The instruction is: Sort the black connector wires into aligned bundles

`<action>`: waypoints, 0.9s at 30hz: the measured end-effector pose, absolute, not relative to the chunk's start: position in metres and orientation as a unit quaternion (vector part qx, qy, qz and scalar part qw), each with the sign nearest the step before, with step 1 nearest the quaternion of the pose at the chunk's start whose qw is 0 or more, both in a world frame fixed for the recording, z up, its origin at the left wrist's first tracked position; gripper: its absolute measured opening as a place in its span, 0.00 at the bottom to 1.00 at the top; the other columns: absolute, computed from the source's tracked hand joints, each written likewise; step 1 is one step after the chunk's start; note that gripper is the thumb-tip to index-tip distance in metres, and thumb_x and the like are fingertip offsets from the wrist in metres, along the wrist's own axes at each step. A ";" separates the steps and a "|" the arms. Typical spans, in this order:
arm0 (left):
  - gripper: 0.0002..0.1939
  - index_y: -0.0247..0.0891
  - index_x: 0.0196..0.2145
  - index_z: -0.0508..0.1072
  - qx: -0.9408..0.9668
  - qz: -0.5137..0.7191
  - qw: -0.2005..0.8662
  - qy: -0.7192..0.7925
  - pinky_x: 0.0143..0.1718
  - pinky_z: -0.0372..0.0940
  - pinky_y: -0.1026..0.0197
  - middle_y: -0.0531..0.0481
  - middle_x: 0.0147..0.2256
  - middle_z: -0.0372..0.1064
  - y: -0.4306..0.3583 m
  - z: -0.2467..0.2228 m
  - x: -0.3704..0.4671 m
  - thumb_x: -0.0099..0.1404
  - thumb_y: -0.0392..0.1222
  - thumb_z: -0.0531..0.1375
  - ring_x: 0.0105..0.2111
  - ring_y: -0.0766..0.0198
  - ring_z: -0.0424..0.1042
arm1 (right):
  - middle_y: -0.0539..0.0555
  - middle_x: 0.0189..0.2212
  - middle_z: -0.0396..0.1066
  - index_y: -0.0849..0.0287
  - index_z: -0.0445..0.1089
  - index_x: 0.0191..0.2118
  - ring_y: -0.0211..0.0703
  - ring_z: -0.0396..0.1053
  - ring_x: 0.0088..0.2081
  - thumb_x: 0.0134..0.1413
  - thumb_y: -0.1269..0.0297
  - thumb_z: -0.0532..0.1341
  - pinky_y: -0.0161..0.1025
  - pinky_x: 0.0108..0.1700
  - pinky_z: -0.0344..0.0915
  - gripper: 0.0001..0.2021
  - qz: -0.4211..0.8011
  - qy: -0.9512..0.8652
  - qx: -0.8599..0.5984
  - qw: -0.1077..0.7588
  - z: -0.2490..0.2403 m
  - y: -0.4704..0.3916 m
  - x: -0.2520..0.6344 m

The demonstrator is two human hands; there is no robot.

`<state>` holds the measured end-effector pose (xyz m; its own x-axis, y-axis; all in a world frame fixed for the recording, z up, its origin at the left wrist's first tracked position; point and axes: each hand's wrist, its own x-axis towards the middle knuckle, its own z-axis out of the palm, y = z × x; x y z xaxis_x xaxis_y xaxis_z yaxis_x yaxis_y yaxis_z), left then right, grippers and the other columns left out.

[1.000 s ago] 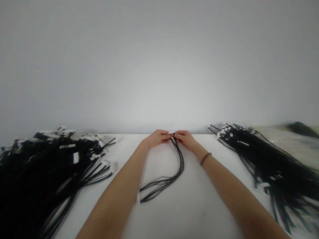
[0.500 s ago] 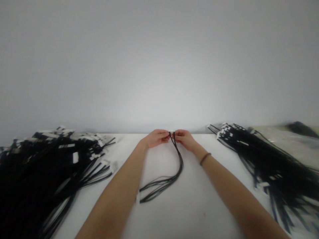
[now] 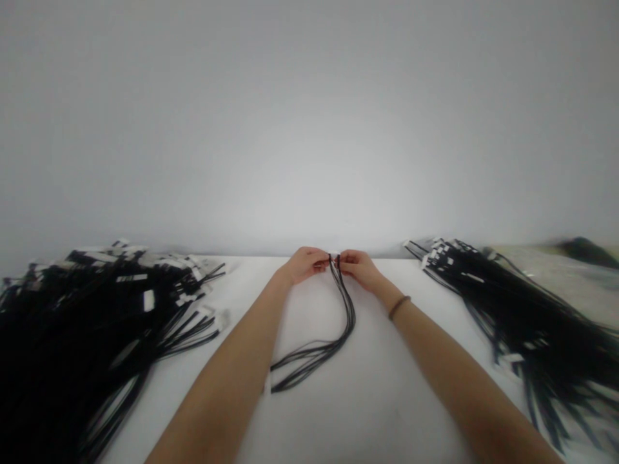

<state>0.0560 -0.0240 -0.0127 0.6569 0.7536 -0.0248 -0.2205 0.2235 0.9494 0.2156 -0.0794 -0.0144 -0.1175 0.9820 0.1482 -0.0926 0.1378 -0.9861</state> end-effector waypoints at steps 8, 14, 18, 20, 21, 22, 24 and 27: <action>0.06 0.31 0.20 0.66 0.535 0.342 0.729 0.255 0.26 0.56 0.65 0.51 0.21 0.61 -0.024 -0.014 0.056 0.45 0.34 0.61 0.22 0.72 0.61 | 0.47 0.18 0.63 0.63 0.65 0.24 0.29 0.56 0.20 0.32 0.70 0.62 0.31 0.23 0.52 0.07 0.519 -0.546 -0.411 0.514 -0.015 -0.080 0.215; 0.07 0.31 0.21 0.66 0.536 0.340 0.731 0.250 0.29 0.58 0.65 0.50 0.23 0.62 -0.026 -0.012 0.057 0.47 0.37 0.61 0.25 0.70 0.62 | 0.46 0.17 0.62 0.63 0.64 0.23 0.29 0.56 0.19 0.32 0.70 0.61 0.30 0.23 0.52 0.06 0.514 -0.551 -0.410 0.514 -0.015 -0.081 0.216; 0.07 0.31 0.22 0.67 0.547 0.328 0.735 0.232 0.33 0.58 0.63 0.49 0.25 0.64 -0.026 -0.011 0.056 0.46 0.36 0.62 0.27 0.70 0.63 | 0.46 0.18 0.62 0.63 0.64 0.23 0.30 0.57 0.20 0.32 0.69 0.61 0.31 0.23 0.53 0.06 0.509 -0.552 -0.413 0.516 -0.015 -0.080 0.216; 0.08 0.30 0.24 0.69 0.547 0.321 0.740 0.223 0.35 0.58 0.62 0.47 0.27 0.65 -0.026 -0.011 0.056 0.47 0.37 0.62 0.28 0.69 0.63 | 0.47 0.18 0.63 0.63 0.64 0.23 0.30 0.57 0.21 0.32 0.69 0.61 0.31 0.23 0.53 0.06 0.510 -0.551 -0.413 0.516 -0.015 -0.080 0.216; 0.08 0.29 0.25 0.70 0.547 0.318 0.742 0.222 0.35 0.58 0.62 0.47 0.28 0.65 -0.025 -0.012 0.056 0.47 0.37 0.62 0.29 0.69 0.64 | 0.47 0.19 0.63 0.63 0.64 0.23 0.30 0.57 0.21 0.32 0.70 0.61 0.31 0.23 0.53 0.06 0.511 -0.549 -0.412 0.517 -0.015 -0.080 0.216; 0.09 0.29 0.26 0.70 0.545 0.315 0.744 0.224 0.36 0.58 0.62 0.46 0.28 0.66 -0.025 -0.012 0.056 0.47 0.38 0.62 0.29 0.69 0.64 | 0.47 0.19 0.63 0.63 0.64 0.22 0.30 0.57 0.21 0.32 0.70 0.61 0.31 0.23 0.53 0.06 0.512 -0.548 -0.411 0.518 -0.015 -0.080 0.216; 0.09 0.29 0.26 0.71 0.540 0.312 0.747 0.231 0.34 0.58 0.62 0.46 0.28 0.66 -0.025 -0.011 0.056 0.47 0.38 0.62 0.28 0.69 0.64 | 0.47 0.19 0.63 0.63 0.64 0.22 0.30 0.57 0.20 0.32 0.71 0.61 0.30 0.23 0.52 0.05 0.513 -0.549 -0.407 0.519 -0.015 -0.080 0.216; 0.08 0.28 0.24 0.70 0.536 0.318 0.744 0.242 0.32 0.58 0.63 0.47 0.25 0.65 -0.026 -0.010 0.056 0.47 0.38 0.62 0.26 0.69 0.63 | 0.46 0.18 0.62 0.63 0.64 0.22 0.29 0.56 0.19 0.33 0.72 0.60 0.30 0.22 0.52 0.04 0.512 -0.556 -0.403 0.517 -0.015 -0.080 0.216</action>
